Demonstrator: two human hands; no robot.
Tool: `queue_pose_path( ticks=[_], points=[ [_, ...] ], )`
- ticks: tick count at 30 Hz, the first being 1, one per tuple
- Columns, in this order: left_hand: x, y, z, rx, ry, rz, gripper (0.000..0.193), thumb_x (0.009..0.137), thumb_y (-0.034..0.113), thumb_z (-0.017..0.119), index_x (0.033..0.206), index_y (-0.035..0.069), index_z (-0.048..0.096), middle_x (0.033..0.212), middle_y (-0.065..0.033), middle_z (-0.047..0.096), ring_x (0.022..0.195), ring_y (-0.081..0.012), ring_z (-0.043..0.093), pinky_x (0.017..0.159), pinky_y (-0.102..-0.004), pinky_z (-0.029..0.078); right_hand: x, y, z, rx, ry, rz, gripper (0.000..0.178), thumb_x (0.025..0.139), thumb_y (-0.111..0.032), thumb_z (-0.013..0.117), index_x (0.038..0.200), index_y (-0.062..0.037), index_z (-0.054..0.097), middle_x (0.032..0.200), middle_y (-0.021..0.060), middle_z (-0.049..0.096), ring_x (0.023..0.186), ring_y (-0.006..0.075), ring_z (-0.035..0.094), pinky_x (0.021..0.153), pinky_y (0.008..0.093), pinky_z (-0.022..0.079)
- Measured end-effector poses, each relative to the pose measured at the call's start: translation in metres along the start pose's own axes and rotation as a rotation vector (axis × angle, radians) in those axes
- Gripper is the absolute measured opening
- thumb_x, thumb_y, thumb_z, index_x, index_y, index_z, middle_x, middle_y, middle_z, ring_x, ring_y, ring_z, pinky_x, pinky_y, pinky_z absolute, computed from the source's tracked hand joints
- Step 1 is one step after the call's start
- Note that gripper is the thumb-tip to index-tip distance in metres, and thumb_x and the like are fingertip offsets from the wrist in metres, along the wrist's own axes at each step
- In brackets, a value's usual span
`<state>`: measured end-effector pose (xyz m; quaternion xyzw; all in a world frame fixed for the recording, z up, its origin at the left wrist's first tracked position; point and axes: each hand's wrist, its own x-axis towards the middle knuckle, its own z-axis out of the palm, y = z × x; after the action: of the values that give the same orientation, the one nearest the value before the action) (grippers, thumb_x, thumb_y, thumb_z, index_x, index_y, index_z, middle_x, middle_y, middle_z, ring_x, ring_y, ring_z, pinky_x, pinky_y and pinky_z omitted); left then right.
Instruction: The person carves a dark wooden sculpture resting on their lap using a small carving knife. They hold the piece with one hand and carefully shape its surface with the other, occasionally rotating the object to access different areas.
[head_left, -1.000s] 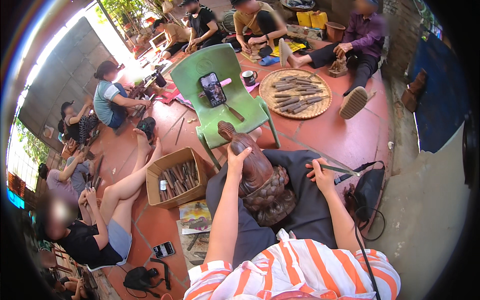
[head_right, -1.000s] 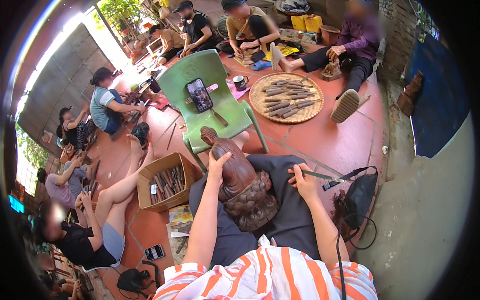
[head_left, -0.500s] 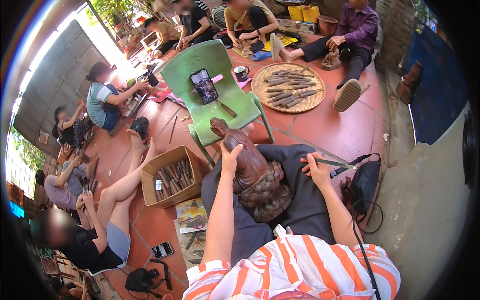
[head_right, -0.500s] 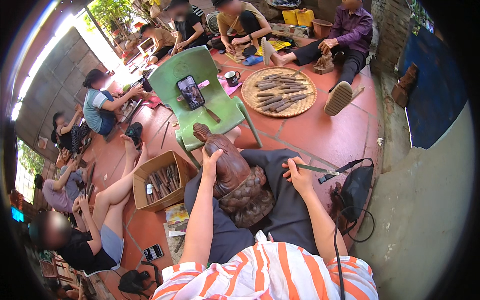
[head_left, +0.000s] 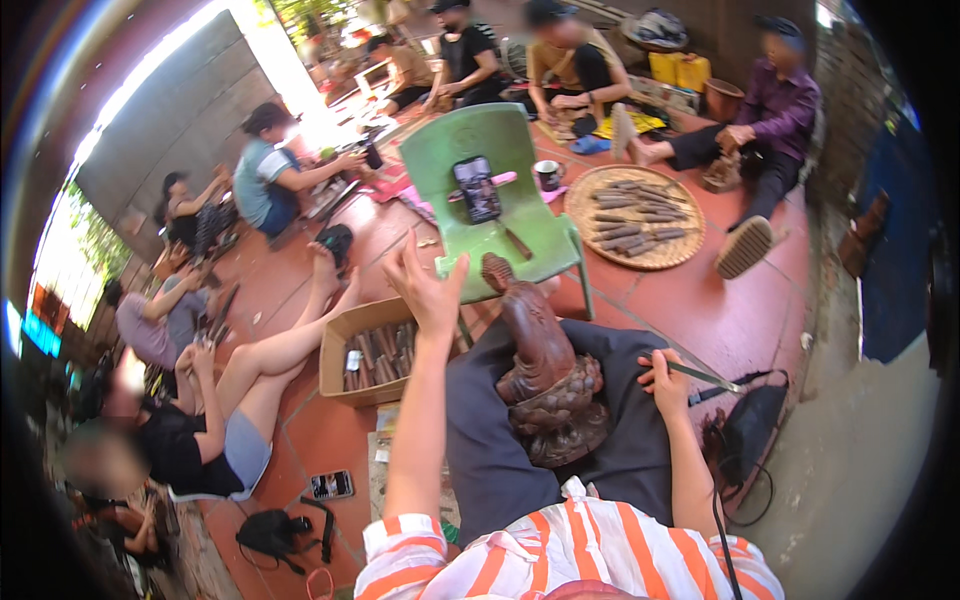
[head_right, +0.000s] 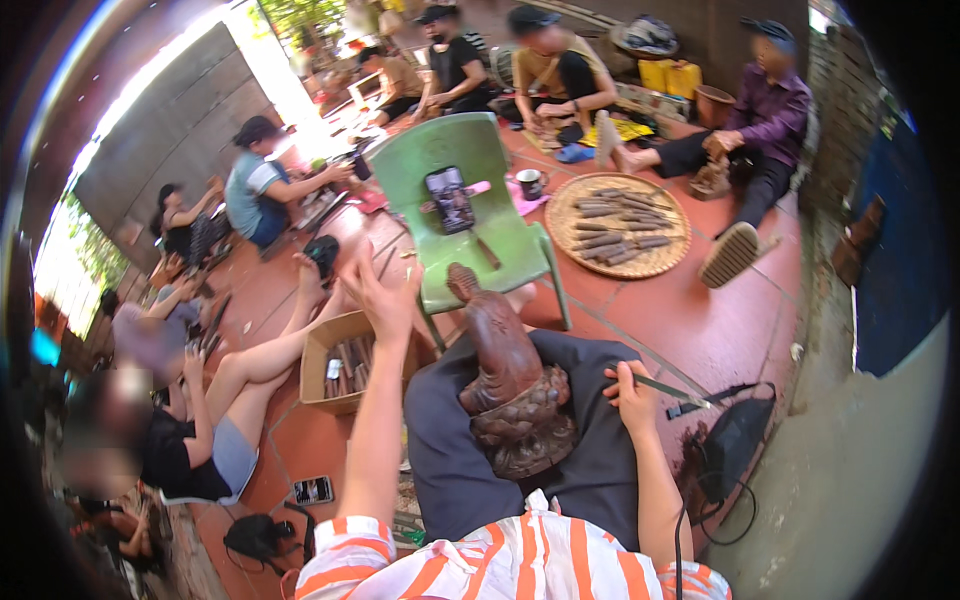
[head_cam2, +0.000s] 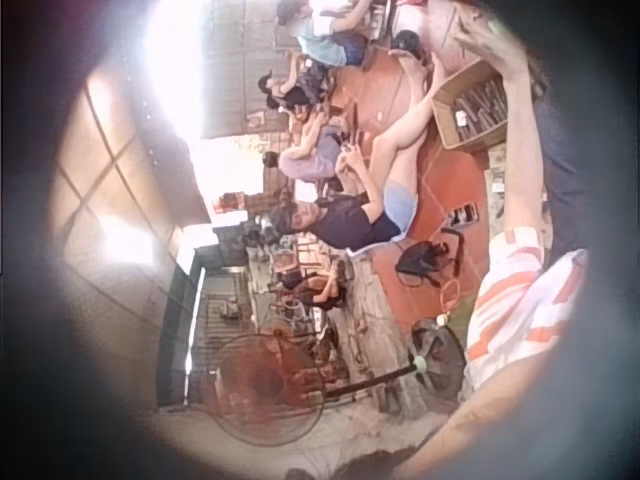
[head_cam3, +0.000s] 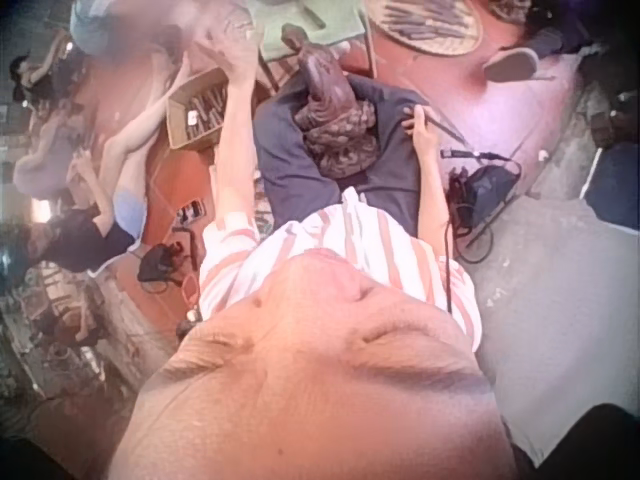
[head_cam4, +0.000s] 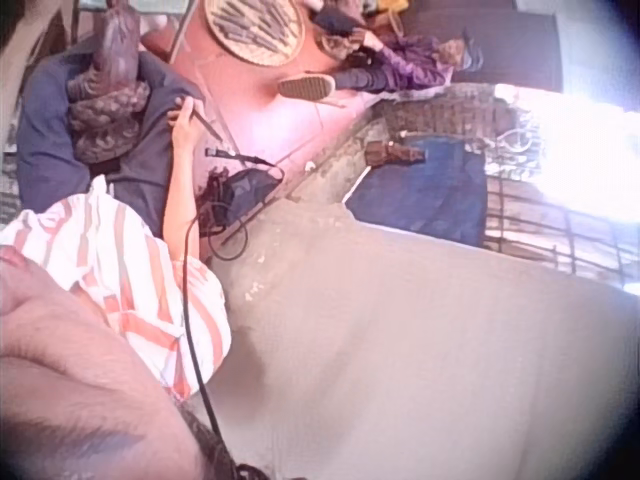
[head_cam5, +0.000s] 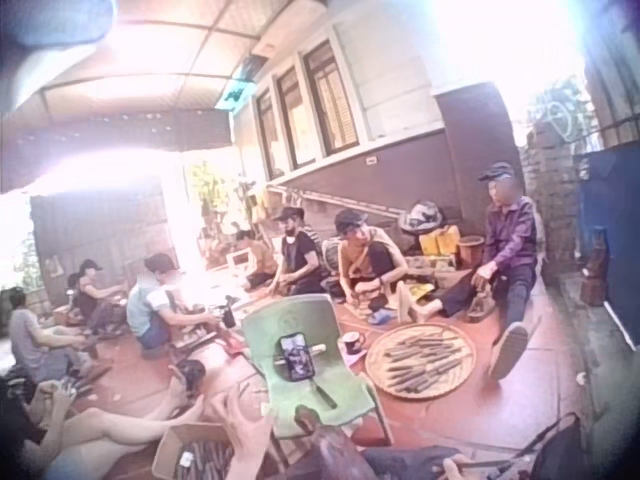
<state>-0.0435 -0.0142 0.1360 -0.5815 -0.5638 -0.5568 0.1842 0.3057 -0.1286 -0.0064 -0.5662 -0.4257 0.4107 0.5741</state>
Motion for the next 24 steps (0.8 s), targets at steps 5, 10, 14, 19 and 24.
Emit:
queue_pose_path(
  ticks=[5,10,14,19,24],
  points=[
    [0.121,-0.028,-0.067,0.316,0.169,0.315,0.081,0.059,0.027,0.087,0.131,0.013,0.054,0.102,-0.011,0.041,0.097,-0.0287,0.044,0.088,-0.0416,0.036,-0.001,0.004,0.004,0.05,-0.018,-0.008,0.022,0.1,-0.023,0.049,0.091,-0.0048,0.057,0.089,0.009,0.069,0.057,0.0088,0.061,0.045,0.0197,0.046],
    [0.171,-0.058,-0.114,0.528,0.052,0.444,0.086,0.057,0.029,0.087,0.134,0.015,0.051,0.105,-0.0095,0.04,0.099,-0.0273,0.044,0.088,-0.0411,0.037,-0.001,-0.001,0.005,0.01,-0.041,-0.045,0.024,0.101,-0.024,0.048,0.09,-0.0039,0.057,0.089,0.0094,0.069,0.056,0.0097,0.062,0.044,0.02,0.045],
    [0.177,-0.065,-0.132,0.656,0.032,0.463,0.09,0.056,0.031,0.087,0.135,0.015,0.048,0.105,-0.0092,0.039,0.1,-0.0277,0.043,0.087,-0.041,0.038,0.001,0.002,0.004,0.026,-0.047,-0.065,0.025,0.101,-0.024,0.048,0.089,-0.0038,0.057,0.088,0.0096,0.069,0.056,0.0099,0.062,0.043,0.0201,0.046],
    [0.178,-0.068,-0.142,0.698,-0.007,0.415,0.092,0.055,0.031,0.087,0.136,0.017,0.046,0.106,-0.0092,0.039,0.101,-0.0281,0.043,0.087,-0.0411,0.037,0.001,0.001,0.004,0.037,-0.051,-0.067,0.025,0.101,-0.024,0.048,0.09,-0.0036,0.057,0.088,0.0102,0.069,0.055,0.0099,0.061,0.042,0.0201,0.045],
    [0.175,-0.057,-0.144,0.694,0.005,0.433,0.093,0.057,0.033,0.087,0.138,0.016,0.044,0.106,-0.0092,0.039,0.101,-0.0282,0.043,0.087,-0.0415,0.038,-0.001,0.003,0.003,0.038,-0.047,-0.073,0.025,0.101,-0.026,0.048,0.092,-0.0035,0.057,0.087,0.0109,0.069,0.053,0.0096,0.06,0.042,0.0197,0.045]
  ],
)
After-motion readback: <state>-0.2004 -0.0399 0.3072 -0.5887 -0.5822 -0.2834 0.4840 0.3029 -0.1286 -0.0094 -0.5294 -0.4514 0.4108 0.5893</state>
